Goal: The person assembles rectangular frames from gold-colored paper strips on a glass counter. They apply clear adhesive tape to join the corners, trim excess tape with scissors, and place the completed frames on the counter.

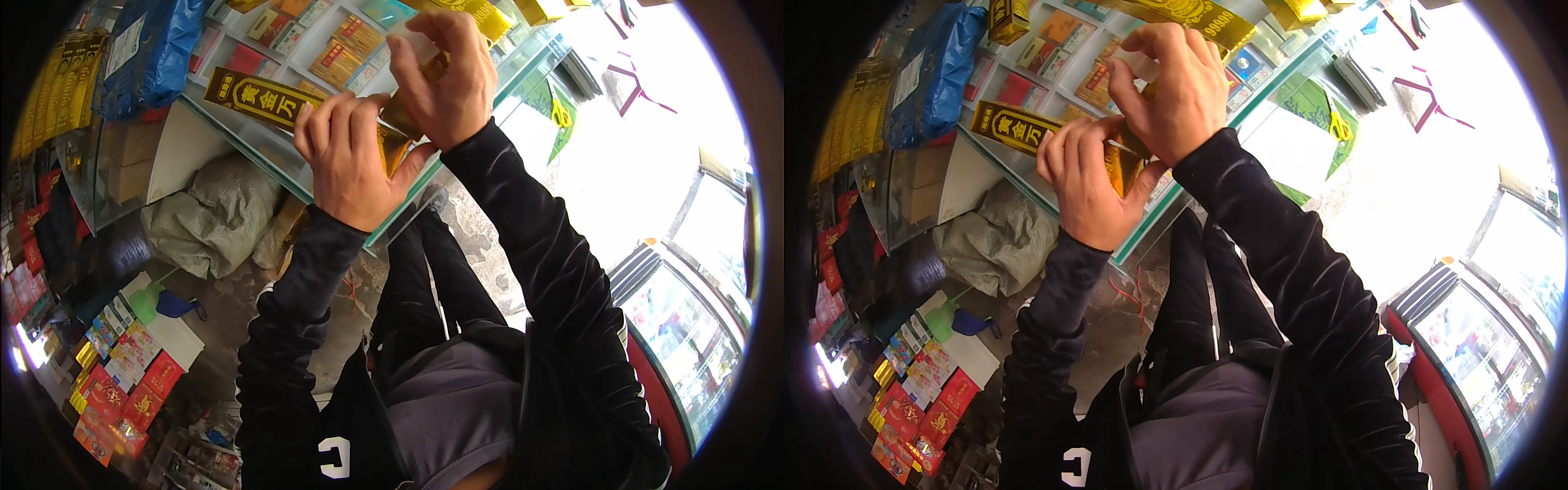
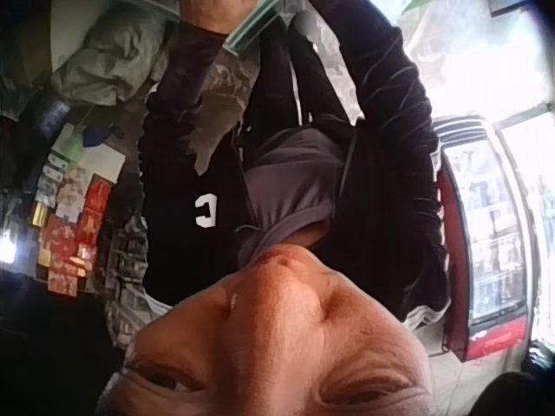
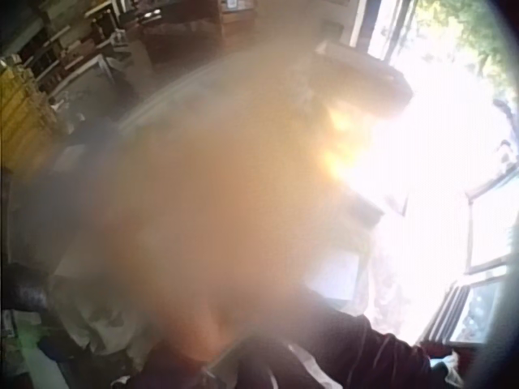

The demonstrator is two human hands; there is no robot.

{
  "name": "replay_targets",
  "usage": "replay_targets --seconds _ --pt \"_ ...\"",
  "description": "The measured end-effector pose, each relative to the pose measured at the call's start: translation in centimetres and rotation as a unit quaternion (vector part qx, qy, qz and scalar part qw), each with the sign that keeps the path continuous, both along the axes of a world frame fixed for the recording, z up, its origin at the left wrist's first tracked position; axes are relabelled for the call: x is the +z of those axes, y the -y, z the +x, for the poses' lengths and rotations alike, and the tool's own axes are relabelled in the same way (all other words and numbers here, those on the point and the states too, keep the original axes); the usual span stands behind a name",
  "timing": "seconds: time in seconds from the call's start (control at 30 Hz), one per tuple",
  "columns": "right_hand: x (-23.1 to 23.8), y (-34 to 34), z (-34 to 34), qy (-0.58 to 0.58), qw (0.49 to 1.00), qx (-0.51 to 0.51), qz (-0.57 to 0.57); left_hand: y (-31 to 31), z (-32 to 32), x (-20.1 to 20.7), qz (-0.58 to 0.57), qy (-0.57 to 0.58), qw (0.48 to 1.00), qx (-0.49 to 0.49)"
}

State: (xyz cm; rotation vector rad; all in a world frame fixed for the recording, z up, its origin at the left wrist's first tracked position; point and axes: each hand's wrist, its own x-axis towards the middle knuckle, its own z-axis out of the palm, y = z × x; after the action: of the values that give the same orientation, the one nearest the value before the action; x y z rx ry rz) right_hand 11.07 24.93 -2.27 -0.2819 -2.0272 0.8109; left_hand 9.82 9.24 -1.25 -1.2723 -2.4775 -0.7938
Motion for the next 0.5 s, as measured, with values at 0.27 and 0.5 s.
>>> replay_targets --seconds 0.27,0.5 --pt "1.0 0.9 3.8 0.027 0.997 0.022 -0.069 0.3 2.3 0.6 0.014 0.035 0.998 -0.055" --pt "2.6 2.5 7.6 0.029 0.95 0.068 -0.304 1.4 5.6 0.5 0.001 0.066 0.997 -0.036"
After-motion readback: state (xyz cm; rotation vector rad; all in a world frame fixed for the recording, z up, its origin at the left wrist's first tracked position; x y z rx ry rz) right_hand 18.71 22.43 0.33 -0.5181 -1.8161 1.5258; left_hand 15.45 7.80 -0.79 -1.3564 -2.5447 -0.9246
